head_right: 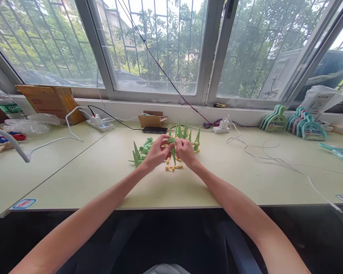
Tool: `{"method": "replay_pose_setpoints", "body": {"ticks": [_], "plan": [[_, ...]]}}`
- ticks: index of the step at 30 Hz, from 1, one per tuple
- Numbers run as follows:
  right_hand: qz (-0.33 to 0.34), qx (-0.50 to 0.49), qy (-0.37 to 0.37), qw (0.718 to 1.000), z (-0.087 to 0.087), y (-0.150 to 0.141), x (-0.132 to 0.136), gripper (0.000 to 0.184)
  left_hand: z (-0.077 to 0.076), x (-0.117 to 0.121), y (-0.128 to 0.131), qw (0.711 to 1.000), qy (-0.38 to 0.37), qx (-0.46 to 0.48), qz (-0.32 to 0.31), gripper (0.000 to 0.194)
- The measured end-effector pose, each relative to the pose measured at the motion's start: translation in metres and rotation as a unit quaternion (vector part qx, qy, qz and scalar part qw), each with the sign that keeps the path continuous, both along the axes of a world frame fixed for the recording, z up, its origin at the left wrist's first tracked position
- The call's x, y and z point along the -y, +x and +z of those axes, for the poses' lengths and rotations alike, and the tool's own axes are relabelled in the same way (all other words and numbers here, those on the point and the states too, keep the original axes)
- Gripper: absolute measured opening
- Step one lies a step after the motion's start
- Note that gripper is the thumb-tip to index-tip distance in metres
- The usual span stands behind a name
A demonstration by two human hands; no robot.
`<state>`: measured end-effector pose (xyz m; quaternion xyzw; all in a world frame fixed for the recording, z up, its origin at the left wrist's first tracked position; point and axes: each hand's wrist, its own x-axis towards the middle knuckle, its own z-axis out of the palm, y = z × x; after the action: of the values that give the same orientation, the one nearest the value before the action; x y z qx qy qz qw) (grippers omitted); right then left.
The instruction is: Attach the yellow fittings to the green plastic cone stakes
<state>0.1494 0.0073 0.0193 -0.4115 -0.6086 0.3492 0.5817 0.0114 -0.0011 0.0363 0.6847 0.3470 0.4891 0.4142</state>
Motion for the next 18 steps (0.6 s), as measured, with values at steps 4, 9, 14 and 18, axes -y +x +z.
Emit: {"method": "replay_pose_setpoints", "body": {"ticks": [4,9,14,18], "plan": [[-0.01,-0.006,-0.003,1.0,-0.002,-0.0018,-0.0011,0.051,-0.0022,-0.0012,0.0005,1.0,0.014,-0.001,0.005,0.035],[-0.016,-0.016,0.007,1.0,-0.0024,-0.0026,-0.0011,0.052,-0.0046,-0.0031,0.0018,1.0,0.009,0.012,0.013,0.04],[-0.023,-0.017,0.01,1.0,0.0002,-0.0029,0.0009,0.05,-0.0032,-0.0035,0.0038,0.999,-0.022,0.028,0.023,0.043],[-0.04,-0.001,0.025,0.999,0.0009,-0.0032,0.0021,0.05,-0.0027,-0.0054,0.0042,0.998,-0.036,0.05,0.03,0.04]]}}
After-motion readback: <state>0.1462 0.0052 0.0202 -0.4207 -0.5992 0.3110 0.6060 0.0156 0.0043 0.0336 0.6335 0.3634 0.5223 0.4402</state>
